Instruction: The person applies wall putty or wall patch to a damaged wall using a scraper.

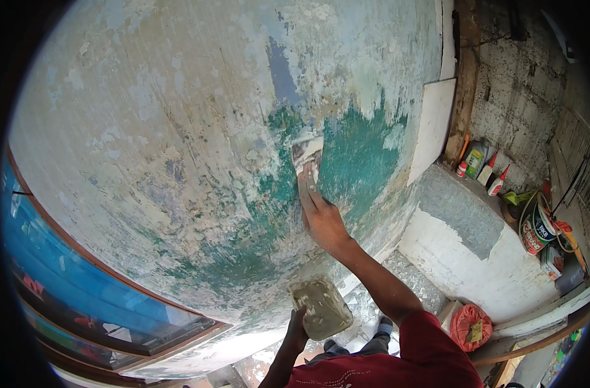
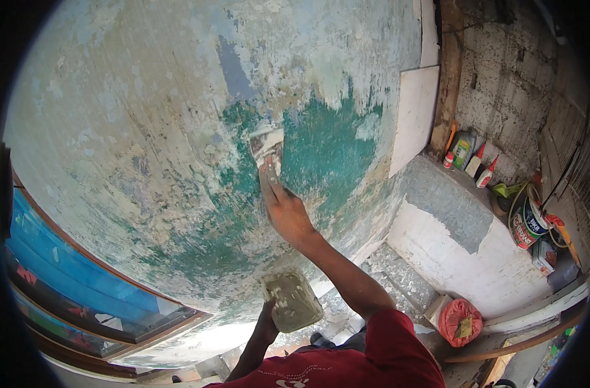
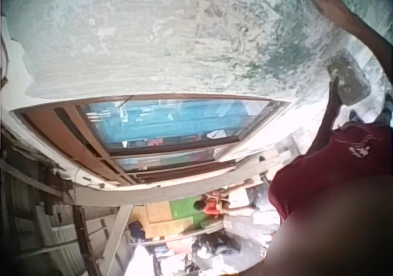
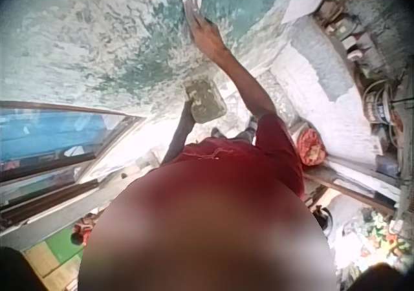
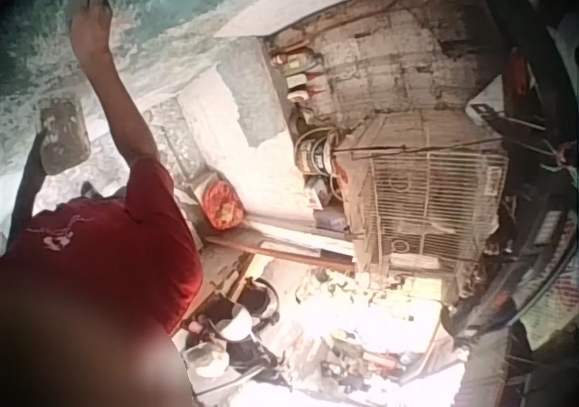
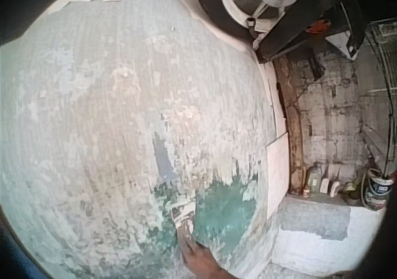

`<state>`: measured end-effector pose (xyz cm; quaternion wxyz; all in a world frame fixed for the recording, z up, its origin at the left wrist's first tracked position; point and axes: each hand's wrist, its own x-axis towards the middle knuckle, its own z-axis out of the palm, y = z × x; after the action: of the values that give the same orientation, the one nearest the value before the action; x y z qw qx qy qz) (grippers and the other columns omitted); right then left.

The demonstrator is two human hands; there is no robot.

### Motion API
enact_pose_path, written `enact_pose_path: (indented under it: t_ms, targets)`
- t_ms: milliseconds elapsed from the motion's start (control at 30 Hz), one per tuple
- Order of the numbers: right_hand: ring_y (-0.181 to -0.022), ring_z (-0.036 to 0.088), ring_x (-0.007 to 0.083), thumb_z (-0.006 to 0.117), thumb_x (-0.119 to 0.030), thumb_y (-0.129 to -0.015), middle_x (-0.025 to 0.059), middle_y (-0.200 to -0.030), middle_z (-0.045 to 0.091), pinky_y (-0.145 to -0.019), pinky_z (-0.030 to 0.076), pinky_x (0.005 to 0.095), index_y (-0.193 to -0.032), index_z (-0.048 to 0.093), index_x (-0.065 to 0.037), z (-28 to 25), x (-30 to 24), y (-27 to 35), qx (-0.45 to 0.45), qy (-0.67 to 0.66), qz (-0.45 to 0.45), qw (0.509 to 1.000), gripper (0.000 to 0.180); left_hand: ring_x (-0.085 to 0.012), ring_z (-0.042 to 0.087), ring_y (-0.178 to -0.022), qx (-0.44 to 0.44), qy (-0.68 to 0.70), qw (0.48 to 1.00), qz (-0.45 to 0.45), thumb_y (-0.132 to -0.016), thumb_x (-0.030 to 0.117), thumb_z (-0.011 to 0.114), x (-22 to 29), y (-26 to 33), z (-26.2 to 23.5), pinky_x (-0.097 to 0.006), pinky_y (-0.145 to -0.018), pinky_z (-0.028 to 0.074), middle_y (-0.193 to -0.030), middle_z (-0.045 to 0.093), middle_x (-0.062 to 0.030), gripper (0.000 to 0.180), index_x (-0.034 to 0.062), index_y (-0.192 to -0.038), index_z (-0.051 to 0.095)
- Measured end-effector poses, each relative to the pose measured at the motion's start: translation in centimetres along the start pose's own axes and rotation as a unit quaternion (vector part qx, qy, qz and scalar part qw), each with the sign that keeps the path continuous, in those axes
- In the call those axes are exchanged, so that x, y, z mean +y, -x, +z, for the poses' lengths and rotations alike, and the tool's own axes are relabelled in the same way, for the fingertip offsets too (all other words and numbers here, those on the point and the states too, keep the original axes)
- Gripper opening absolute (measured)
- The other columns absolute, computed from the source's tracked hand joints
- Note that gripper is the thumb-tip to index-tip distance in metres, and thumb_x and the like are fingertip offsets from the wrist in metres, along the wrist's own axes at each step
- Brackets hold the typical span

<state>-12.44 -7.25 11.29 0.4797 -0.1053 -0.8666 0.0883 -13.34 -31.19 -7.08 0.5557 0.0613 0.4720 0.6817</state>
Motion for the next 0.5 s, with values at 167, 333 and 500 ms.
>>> enact_pose_path:
  t_ms: [167,333,500]
  targets:
    - [-0.078,0.063,0.0335,0.053,0.011,-0.073,0.0228,-0.149,0.020,-0.061,0.053,0.0354,-0.142,0.025,0.005,-6.2,-2.3,1.5,-0.065,-0.104,0.016,0.992,0.074,-0.0251,0.057,-0.109,-0.023,-0.012,0.999,-0.023,-0.091,0.044,0.052,0.8,0.4,0.7,-0.042,-0.090,0.050,-0.124,0.053,-0.0107,0.060,0.0104,-0.137,0.034]
    - [-0.074,0.061,0.0379,0.052,0.009,-0.078,0.0217,-0.149,0.022,-0.059,0.053,0.0362,-0.143,0.024,0.001,-7.1,-1.7,-0.4,0.012,-0.062,-0.001,0.998,0.071,-0.0228,0.060,-0.104,-0.039,-0.020,0.997,-0.060,-0.090,0.042,0.054,0.3,-0.3,1.7,-0.041,-0.085,0.053,-0.119,0.055,-0.0098,0.058,0.0119,-0.135,0.035]
    - [-0.071,0.062,0.0350,0.055,0.009,-0.074,0.0231,-0.149,0.022,-0.060,0.053,0.0368,-0.142,0.022,0.005,-5.8,-1.5,-0.8,-0.053,-0.018,-0.011,0.998,0.076,-0.0231,0.059,-0.107,-0.043,-0.005,0.998,-0.038,-0.090,0.041,0.055,0.0,0.3,2.3,-0.041,-0.086,0.053,-0.122,0.052,-0.0100,0.059,0.0120,-0.136,0.033]
